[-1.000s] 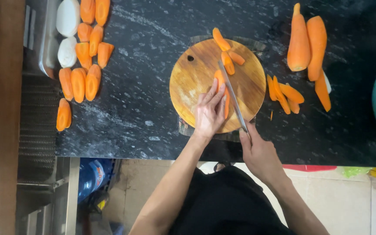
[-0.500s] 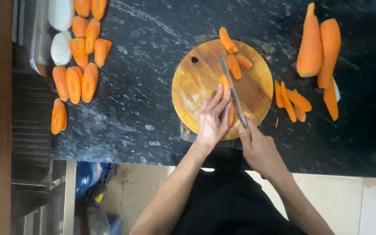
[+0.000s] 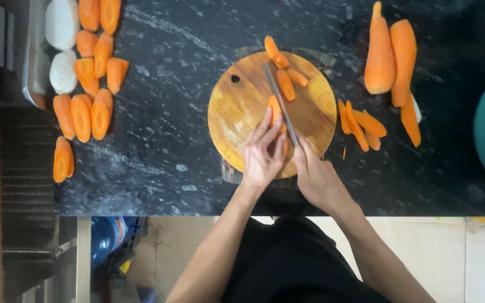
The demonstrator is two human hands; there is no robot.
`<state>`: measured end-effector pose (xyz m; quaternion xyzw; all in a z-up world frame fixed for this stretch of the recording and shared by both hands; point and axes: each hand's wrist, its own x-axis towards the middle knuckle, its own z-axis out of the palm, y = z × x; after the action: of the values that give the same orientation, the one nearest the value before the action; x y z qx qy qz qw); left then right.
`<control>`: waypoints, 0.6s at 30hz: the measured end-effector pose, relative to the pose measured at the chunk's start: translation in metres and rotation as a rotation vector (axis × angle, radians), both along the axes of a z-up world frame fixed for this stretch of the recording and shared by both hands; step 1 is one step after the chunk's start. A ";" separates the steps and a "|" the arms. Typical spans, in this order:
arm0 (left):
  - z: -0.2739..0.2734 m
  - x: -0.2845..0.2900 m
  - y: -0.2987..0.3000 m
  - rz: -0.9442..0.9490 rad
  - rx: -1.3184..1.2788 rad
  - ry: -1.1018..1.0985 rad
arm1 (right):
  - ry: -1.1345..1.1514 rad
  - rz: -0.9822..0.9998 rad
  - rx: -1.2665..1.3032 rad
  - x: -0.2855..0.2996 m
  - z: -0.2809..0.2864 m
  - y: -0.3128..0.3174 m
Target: Slicing carrots on a wooden cutting board using a kitchen knife
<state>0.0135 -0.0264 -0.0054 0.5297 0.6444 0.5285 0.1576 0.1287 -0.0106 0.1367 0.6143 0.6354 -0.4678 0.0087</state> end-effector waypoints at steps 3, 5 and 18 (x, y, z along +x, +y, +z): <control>0.000 0.001 -0.001 0.006 -0.005 -0.009 | -0.090 -0.005 -0.085 -0.003 0.030 -0.017; 0.001 0.000 -0.001 0.007 -0.016 -0.014 | -0.125 -0.001 -0.093 0.005 0.024 -0.026; 0.007 -0.010 -0.001 -0.112 -0.071 -0.114 | -0.103 -0.002 -0.030 0.011 -0.050 -0.013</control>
<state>0.0037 -0.0277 0.0021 0.5281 0.6220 0.5249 0.2423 0.1397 -0.0236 0.0867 0.6381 0.6263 -0.4450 0.0503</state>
